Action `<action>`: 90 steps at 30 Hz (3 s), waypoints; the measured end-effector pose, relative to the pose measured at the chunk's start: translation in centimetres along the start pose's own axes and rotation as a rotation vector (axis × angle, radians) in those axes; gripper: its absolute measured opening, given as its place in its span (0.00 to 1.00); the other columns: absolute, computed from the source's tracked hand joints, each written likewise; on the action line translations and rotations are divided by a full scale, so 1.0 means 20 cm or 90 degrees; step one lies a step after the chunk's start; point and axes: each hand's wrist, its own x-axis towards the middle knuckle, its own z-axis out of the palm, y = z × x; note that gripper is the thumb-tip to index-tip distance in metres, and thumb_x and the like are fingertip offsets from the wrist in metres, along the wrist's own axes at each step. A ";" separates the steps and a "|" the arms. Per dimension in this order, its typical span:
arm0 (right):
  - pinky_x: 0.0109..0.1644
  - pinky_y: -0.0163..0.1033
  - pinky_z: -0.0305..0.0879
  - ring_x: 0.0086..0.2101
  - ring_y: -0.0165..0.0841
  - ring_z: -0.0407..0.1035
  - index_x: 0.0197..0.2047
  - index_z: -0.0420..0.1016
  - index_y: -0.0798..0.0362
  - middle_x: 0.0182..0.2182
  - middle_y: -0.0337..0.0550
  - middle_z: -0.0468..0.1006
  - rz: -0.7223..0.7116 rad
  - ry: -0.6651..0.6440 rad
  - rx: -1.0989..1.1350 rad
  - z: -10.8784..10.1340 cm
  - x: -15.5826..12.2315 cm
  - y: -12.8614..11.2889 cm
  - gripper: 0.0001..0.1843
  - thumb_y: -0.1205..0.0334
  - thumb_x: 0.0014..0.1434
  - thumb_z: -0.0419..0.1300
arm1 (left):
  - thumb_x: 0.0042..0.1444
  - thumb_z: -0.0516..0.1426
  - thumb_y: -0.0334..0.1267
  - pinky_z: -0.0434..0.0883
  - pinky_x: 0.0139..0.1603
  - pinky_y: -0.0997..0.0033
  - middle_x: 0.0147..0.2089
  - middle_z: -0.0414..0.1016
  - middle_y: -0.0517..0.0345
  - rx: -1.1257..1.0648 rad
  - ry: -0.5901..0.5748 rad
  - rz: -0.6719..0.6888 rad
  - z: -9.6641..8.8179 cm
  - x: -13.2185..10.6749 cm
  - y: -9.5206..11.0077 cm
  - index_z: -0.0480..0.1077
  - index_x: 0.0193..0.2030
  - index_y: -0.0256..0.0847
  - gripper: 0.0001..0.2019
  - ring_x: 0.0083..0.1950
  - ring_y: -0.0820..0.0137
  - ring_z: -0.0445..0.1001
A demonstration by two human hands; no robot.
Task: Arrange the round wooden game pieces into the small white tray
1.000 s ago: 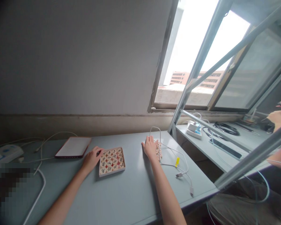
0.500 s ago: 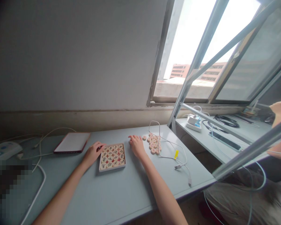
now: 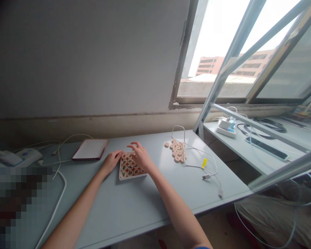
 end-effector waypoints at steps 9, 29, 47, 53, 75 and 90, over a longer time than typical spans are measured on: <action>0.46 0.44 0.49 0.45 0.42 0.59 0.43 0.69 0.58 0.42 0.55 0.68 0.403 0.029 -0.384 -0.22 -0.18 0.44 0.15 0.72 0.56 0.46 | 0.55 0.46 0.44 0.64 0.39 0.73 0.38 0.75 0.56 0.040 -0.011 0.000 0.00 -0.01 0.01 0.71 0.37 0.42 0.15 0.38 0.67 0.72; 0.44 0.36 0.60 0.38 0.30 0.65 0.44 0.69 0.49 0.39 0.42 0.69 0.042 0.029 0.153 0.04 -0.06 0.04 0.14 0.68 0.53 0.56 | 0.57 0.44 0.45 0.62 0.35 0.74 0.36 0.75 0.56 0.096 0.004 0.015 0.01 -0.02 0.04 0.70 0.36 0.42 0.15 0.37 0.68 0.71; 0.56 0.49 0.44 0.57 0.44 0.48 0.54 0.59 0.62 0.55 0.61 0.58 0.483 0.112 -0.354 -0.20 -0.21 0.65 0.23 0.60 0.57 0.50 | 0.58 0.41 0.47 0.63 0.38 0.73 0.40 0.74 0.56 0.092 -0.017 0.031 0.02 -0.02 0.03 0.67 0.38 0.43 0.17 0.41 0.67 0.71; 0.56 0.54 0.42 0.54 0.41 0.54 0.50 0.63 0.55 0.52 0.53 0.65 0.389 0.083 -0.270 -0.16 -0.22 0.58 0.17 0.68 0.57 0.47 | 0.58 0.42 0.46 0.64 0.38 0.72 0.40 0.74 0.55 0.085 -0.020 0.030 0.01 -0.01 0.03 0.67 0.37 0.44 0.16 0.41 0.66 0.71; 0.44 0.39 0.50 0.39 0.32 0.65 0.42 0.72 0.45 0.37 0.38 0.74 0.196 0.025 -0.089 -0.06 -0.11 0.37 0.11 0.62 0.53 0.58 | 0.58 0.42 0.45 0.64 0.41 0.72 0.39 0.74 0.55 0.086 -0.015 0.023 0.01 -0.01 0.04 0.68 0.37 0.43 0.16 0.42 0.66 0.70; 0.39 0.36 0.51 0.35 0.31 0.62 0.40 0.72 0.46 0.30 0.38 0.71 0.071 -0.041 -0.006 -0.03 -0.09 0.16 0.11 0.54 0.53 0.58 | 0.59 0.40 0.43 0.63 0.39 0.72 0.38 0.73 0.55 0.114 -0.022 0.012 0.02 -0.01 0.05 0.67 0.37 0.43 0.16 0.40 0.67 0.70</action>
